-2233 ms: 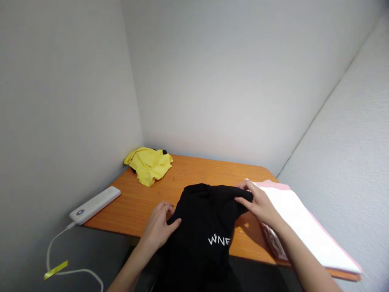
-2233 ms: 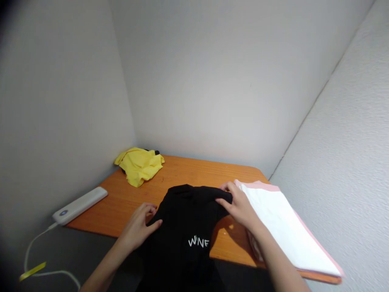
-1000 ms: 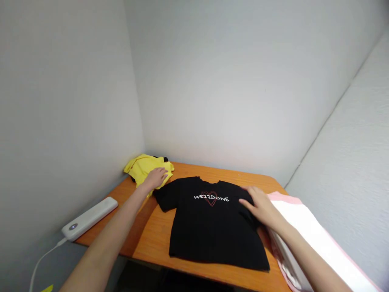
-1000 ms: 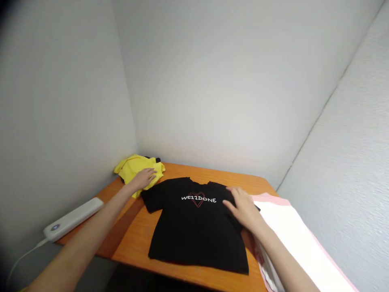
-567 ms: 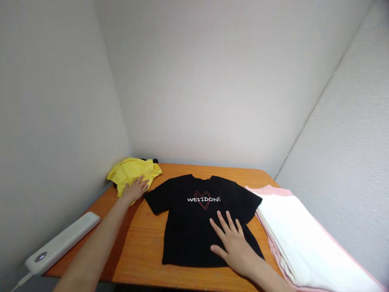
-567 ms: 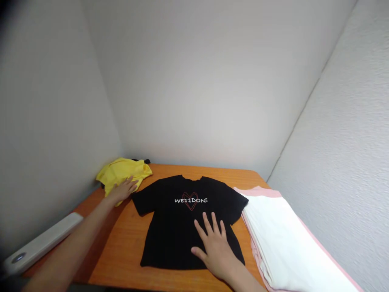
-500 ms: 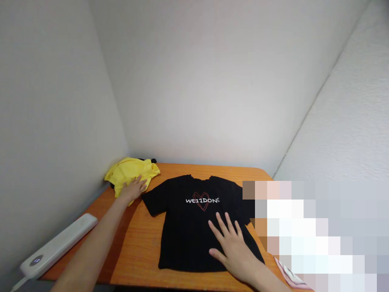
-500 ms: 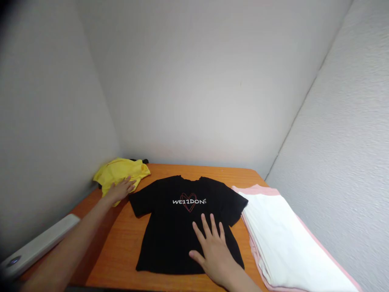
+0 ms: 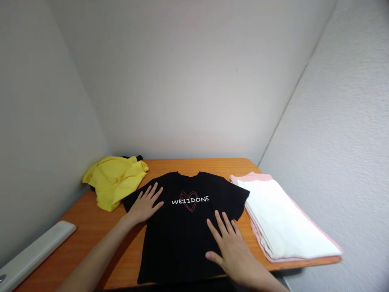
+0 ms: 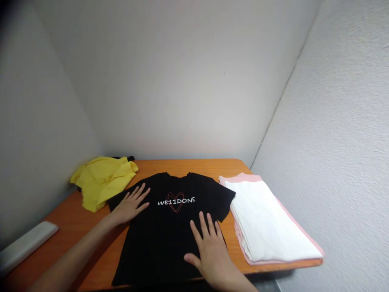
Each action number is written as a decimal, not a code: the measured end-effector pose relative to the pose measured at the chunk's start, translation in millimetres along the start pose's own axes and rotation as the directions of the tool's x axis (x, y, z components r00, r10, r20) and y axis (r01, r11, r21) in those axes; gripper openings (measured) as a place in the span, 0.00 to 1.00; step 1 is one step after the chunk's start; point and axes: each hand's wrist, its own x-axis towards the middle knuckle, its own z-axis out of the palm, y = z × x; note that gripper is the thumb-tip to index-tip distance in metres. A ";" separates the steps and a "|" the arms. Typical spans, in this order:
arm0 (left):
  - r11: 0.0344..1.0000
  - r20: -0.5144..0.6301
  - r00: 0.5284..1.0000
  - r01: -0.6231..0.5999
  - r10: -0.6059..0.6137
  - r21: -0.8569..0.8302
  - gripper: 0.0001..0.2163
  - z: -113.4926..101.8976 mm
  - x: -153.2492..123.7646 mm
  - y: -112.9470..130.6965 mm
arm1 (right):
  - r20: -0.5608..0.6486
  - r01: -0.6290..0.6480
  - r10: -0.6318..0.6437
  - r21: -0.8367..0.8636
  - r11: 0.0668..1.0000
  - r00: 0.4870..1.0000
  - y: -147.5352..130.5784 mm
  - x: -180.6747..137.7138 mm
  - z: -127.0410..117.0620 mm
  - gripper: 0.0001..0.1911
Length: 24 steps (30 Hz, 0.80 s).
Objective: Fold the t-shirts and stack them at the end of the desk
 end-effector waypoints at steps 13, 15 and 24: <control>0.922 -0.047 0.921 -0.387 0.387 0.005 0.28 -32.1 -44.8 121.8 | -0.206 -0.237 0.225 -0.032 0.971 0.952 82.1 180.3 -89.3 0.22; 0.967 -0.078 0.964 -0.252 0.253 0.027 0.29 -29.4 -27.4 105.3 | -0.169 -0.252 0.239 -0.057 0.966 0.956 85.2 193.8 -77.1 0.21; 0.990 -0.062 0.990 0.130 -0.127 0.055 0.31 -7.9 22.1 19.0 | -0.212 -0.081 0.070 -0.045 0.996 0.975 108.1 197.9 -75.3 0.16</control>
